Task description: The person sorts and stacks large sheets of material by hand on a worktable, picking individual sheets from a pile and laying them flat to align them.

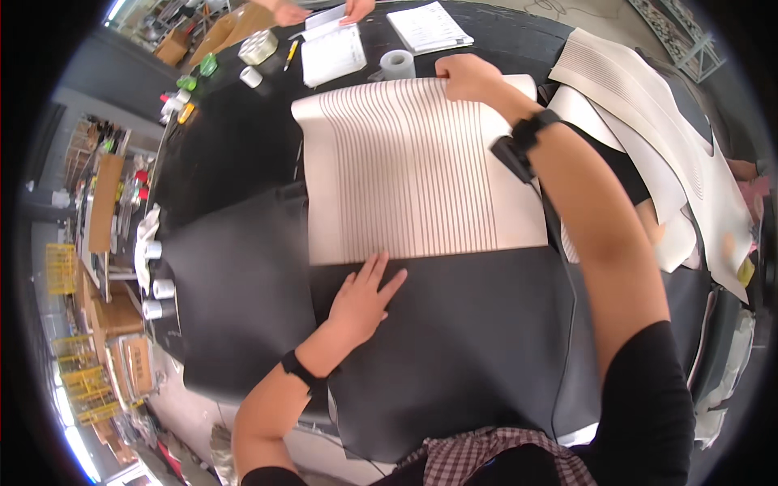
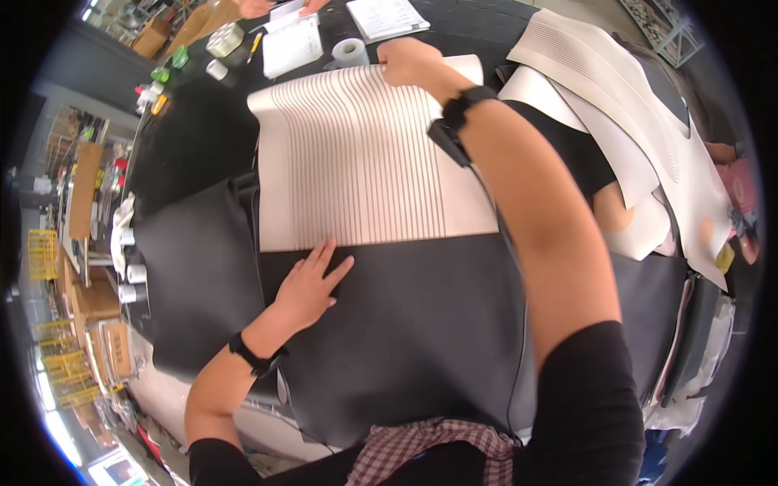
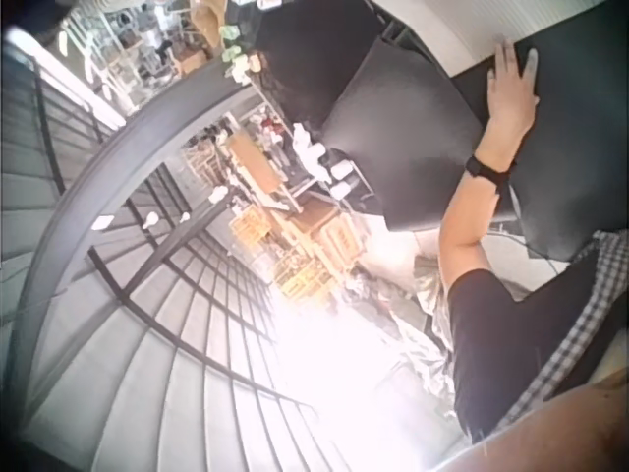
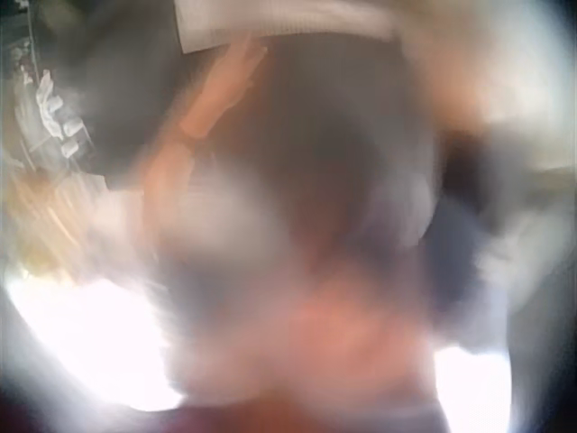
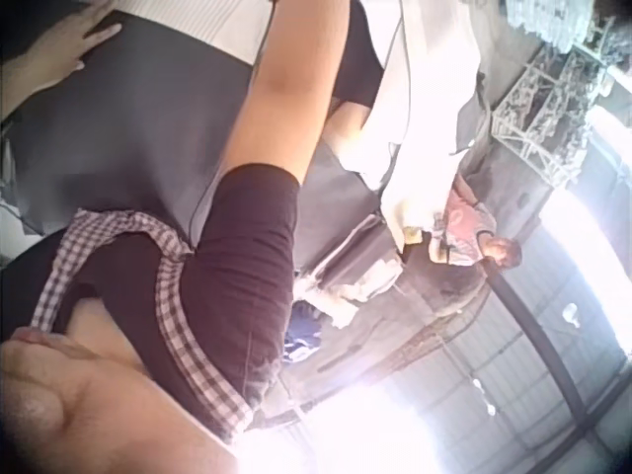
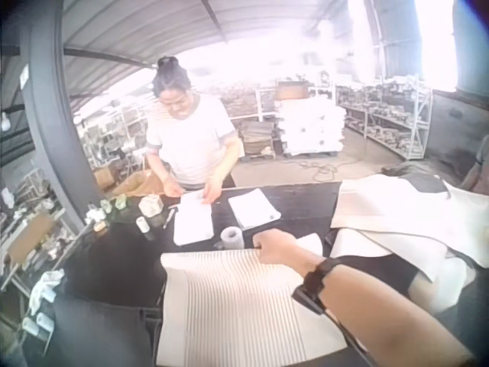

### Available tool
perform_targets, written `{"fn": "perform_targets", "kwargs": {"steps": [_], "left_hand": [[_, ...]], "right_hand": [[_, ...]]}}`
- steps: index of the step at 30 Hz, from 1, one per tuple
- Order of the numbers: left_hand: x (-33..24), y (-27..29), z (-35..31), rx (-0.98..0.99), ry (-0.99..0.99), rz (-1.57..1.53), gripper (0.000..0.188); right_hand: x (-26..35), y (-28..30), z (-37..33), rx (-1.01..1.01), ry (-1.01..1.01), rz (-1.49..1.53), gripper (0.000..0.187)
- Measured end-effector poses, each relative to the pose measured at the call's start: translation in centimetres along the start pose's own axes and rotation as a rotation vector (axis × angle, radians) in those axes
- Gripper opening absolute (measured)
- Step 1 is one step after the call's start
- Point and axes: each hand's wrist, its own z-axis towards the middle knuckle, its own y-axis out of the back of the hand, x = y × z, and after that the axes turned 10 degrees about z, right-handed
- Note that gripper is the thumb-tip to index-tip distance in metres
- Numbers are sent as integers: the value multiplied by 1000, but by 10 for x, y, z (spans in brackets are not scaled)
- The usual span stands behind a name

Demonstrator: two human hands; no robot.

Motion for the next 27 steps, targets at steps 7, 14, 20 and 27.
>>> {"fn": "perform_targets", "kwargs": {"steps": [7,14,20,27], "left_hand": [[-73,-12,-95,-225,300,-1452,44],[-154,-93,-225,-366,315,-2815,70],[-168,-121,-238,-472,659,-2207,73],[-174,-95,-256,-675,935,-1818,40]], "right_hand": [[117,56,-275,-264,395,153,15],[95,-64,-503,-78,567,182,9],[49,-110,-531,99,533,185,9],[93,-75,-562,75,604,115,15]]}}
